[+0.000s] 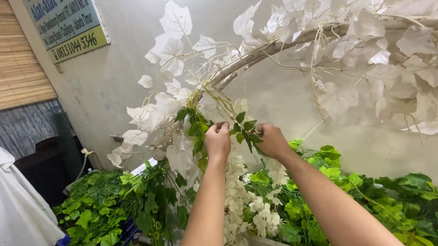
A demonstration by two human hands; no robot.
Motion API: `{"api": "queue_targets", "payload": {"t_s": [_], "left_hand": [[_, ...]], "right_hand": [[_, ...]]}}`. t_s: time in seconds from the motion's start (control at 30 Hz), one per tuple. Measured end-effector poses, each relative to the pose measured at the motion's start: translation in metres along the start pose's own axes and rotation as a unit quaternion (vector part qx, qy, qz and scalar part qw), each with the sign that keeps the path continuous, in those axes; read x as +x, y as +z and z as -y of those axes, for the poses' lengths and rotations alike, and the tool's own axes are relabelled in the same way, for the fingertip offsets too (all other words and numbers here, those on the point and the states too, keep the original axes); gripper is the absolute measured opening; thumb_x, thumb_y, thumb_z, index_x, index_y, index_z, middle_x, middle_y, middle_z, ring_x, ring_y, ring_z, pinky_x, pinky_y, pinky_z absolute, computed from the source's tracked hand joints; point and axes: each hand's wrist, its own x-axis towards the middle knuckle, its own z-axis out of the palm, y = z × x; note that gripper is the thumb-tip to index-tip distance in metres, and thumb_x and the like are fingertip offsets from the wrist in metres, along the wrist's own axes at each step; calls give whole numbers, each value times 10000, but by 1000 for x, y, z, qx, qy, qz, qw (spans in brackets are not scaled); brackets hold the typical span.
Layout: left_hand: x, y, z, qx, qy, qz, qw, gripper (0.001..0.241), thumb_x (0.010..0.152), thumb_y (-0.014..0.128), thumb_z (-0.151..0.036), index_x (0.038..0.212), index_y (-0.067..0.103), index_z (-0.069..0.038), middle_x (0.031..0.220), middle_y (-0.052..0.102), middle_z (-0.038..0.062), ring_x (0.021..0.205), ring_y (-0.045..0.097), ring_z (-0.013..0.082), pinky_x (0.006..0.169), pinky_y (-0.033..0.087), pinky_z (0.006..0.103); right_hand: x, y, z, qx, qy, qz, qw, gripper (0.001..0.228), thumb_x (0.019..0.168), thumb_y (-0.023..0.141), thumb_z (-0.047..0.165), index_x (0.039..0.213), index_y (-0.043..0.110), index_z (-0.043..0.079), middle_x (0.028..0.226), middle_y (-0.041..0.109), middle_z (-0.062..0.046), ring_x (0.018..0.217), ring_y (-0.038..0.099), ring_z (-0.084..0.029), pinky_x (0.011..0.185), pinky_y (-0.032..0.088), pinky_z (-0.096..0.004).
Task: Arranging artificial flowers and leaves on a decorative archway by weaving stems into the structure.
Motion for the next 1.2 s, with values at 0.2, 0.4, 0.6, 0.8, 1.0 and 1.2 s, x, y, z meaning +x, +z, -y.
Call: {"api": "queue_targets", "payload": {"t_s": [0.2,0.4,0.6,0.8,1.0,1.2], "left_hand": [[-32,-4,-10,-74,11,-86,993,266,883,648,-400,1025,789,-225,910,780,-25,982,719,178,892,555,358],[-4,16,36,-38,-49,-44,997,571,895,614,-431,1394,541,-165,1444,603,134,1401,518,336,1159,408,503],[-35,13,16,-62,-81,-33,994,475,902,583,-383,1350,640,-238,1259,716,9,1310,605,263,1105,448,447],[-67,-15,2,-65,-85,-52,993,562,978,579,-408,1493,549,-186,1537,543,80,1478,442,291,1217,299,498],[-61,-26,32,-74,-105,29,991,768,954,632,-480,1576,321,-153,1593,389,168,1518,345,322,1224,352,487],[-35,-20,84,-62,-98,97,989,867,981,597,-331,1637,125,-15,1674,222,247,1566,219,378,1259,279,530]], "right_hand": [[6,-10,-15,-314,-260,-95,908,292,972,582,171,732,669,30,658,662,-157,582,663,-293,604,578,-343],[-19,-21,5,320,-38,4,947,338,999,598,225,700,638,74,523,586,-112,415,535,-206,496,493,-351],[6,0,-39,154,34,35,987,517,989,622,510,1220,765,70,1039,753,-241,1047,678,-453,967,492,-564],[-56,-13,42,148,103,149,972,692,1000,502,313,1568,380,-63,1562,458,-291,1398,487,-479,1135,447,-559],[-61,9,36,-6,93,275,957,1069,848,663,555,1644,191,21,1667,284,-250,1530,283,-450,1274,273,-574],[-57,64,-17,-8,125,314,941,1098,917,674,584,1662,105,12,1672,235,-270,1544,233,-437,1255,253,-563]]}}
